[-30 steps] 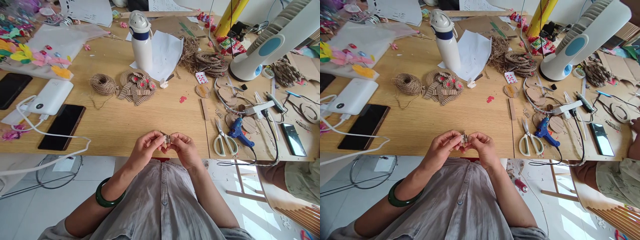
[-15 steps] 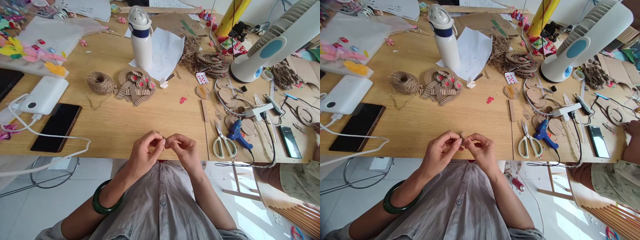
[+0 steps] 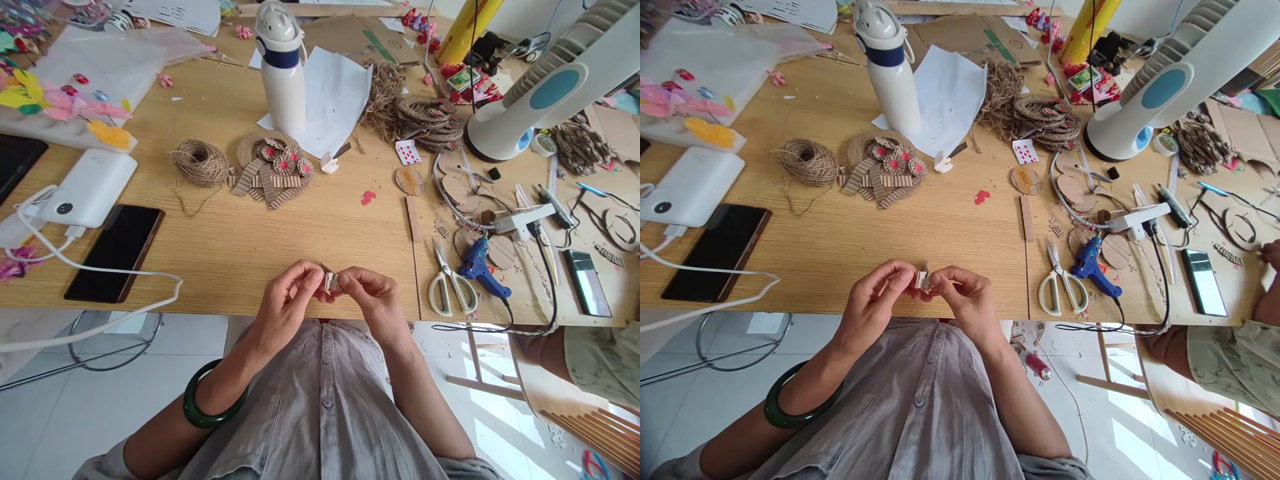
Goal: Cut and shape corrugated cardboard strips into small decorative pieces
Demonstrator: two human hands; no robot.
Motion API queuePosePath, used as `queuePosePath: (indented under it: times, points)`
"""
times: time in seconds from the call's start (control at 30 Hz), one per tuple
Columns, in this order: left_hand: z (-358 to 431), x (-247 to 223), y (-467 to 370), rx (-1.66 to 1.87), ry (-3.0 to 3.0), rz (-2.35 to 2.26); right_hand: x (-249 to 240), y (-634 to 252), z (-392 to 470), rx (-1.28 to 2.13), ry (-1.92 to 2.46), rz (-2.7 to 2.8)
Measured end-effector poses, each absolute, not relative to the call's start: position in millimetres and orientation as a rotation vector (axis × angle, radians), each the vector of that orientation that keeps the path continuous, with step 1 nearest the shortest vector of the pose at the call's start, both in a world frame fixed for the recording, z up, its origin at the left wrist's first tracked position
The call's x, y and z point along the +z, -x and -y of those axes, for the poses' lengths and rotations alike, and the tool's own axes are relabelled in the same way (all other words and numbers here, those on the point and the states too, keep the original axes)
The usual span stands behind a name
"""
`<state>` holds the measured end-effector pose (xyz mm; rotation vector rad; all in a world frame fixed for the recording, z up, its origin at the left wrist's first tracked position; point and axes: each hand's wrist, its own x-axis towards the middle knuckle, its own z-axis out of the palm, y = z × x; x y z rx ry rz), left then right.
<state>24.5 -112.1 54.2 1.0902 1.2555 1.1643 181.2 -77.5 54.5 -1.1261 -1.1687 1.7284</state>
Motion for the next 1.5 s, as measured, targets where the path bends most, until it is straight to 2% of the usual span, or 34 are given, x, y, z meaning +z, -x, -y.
queuePosePath:
  times: [0.3,0.7,0.83,1.07,1.5]
  points:
    - [120.0,51.3,-30.1,1.223,-1.417,-1.403,49.1,-185.7,82.6,1.69,1.17,1.148]
    - [120.7,49.5,-29.3,1.215,-1.193,-1.405,50.0,-183.8,85.4,1.719,1.105,1.167]
    - [123.2,48.3,-30.1,1.328,-1.265,-1.445,49.5,-181.4,86.2,1.717,1.114,1.131]
    - [124.8,53.4,-28.9,1.404,-1.87,-1.643,46.2,-177.5,91.3,1.482,1.122,1.225]
    - [124.5,51.2,-33.6,1.47,-1.741,-1.625,46.9,-171.4,93.5,0.759,1.017,1.707]
